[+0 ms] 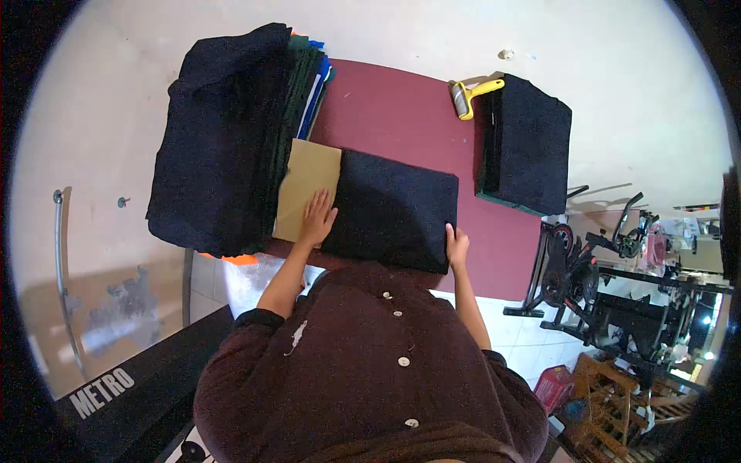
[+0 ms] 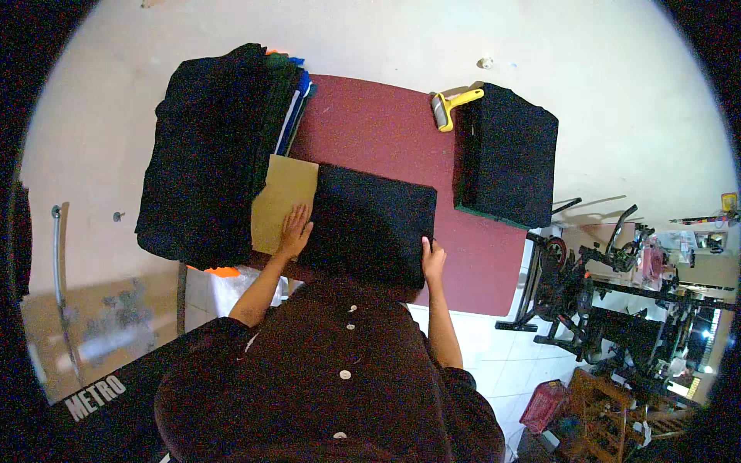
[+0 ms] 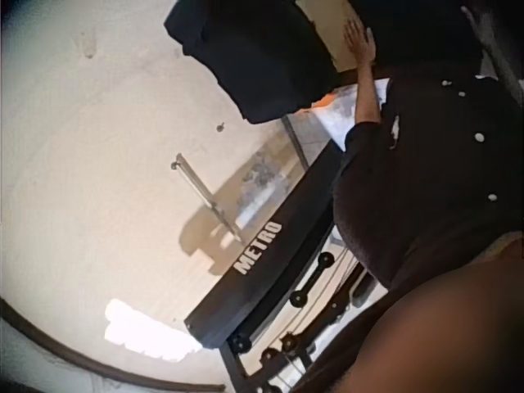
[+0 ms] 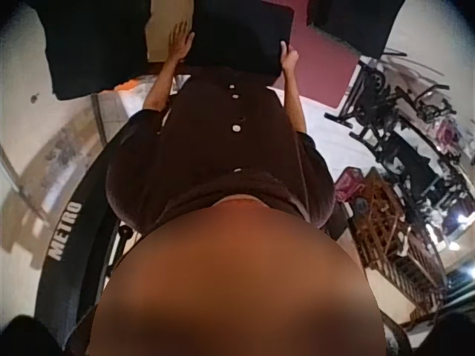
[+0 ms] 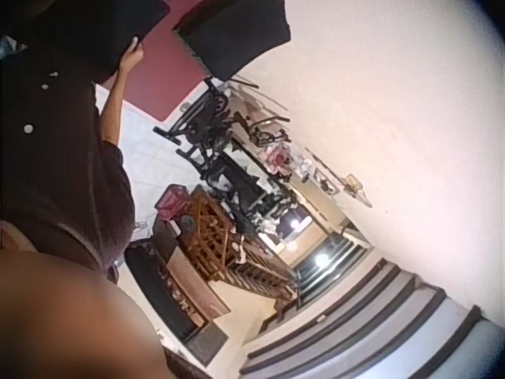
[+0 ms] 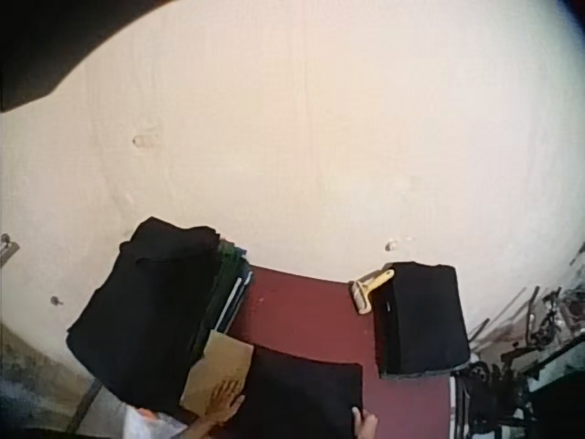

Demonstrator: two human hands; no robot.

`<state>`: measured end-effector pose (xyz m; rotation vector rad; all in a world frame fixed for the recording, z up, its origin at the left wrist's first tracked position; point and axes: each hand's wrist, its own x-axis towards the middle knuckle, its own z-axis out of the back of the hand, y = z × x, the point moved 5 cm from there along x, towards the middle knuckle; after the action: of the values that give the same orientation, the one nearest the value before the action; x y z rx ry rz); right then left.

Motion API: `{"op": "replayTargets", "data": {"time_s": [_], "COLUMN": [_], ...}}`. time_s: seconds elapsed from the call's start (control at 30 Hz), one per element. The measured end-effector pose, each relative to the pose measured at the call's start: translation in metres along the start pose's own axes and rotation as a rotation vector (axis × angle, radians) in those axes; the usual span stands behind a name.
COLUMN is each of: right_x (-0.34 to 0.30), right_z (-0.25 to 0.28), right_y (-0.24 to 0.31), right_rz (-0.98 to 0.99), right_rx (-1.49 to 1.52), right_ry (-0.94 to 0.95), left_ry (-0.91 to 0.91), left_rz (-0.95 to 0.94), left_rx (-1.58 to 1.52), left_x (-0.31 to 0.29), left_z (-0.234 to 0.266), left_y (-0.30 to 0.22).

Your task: Cleaning a black garment with a lint roller and inserting a cardboard template for further processing.

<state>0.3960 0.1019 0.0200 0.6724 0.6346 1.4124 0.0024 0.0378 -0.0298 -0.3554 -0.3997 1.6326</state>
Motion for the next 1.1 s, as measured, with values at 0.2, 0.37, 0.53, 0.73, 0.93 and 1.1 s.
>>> {"op": "replayTargets", "data": {"time_s": [0.2,0.37,0.53,0.73,0.93,1.1], "right_x": [-0.016,-0.024,-0.028,-0.048,-0.037,-0.016], "right_z": [0.013,0.044,0.098,0.095,0.125,0.195], "right_y": [-0.009,-0.033,-0.014,-0.019,-0.01,-0.003], "right_rz": [-0.149,-0.16,-0.25,-0.705,-0.581,-0.43], "right_rx": [0.172,0.304,0.232,0.891,1.041,0.891], "right_ry": [0.025,-0.027,-0.058,0.01,0.146,0.146], "left_ry": [0.019,0.076,0.025,-0.02,-0.054,-0.037], "left_rz": [-0.024,-0.037,-0.08,-0.084,-0.089,-0.087], "left_rx": [-0.025,0.043,0.041,0.081,0.08,0.047], "left_x": [0.002,0.002,-0.003,-0.003,-0.004,-0.003], "left_z": [0.004,0.001,-0.001,0.001,0.003,0.007], "left_y": [-0.004,-0.004,0.003,-0.01,-0.01,-0.019]}}
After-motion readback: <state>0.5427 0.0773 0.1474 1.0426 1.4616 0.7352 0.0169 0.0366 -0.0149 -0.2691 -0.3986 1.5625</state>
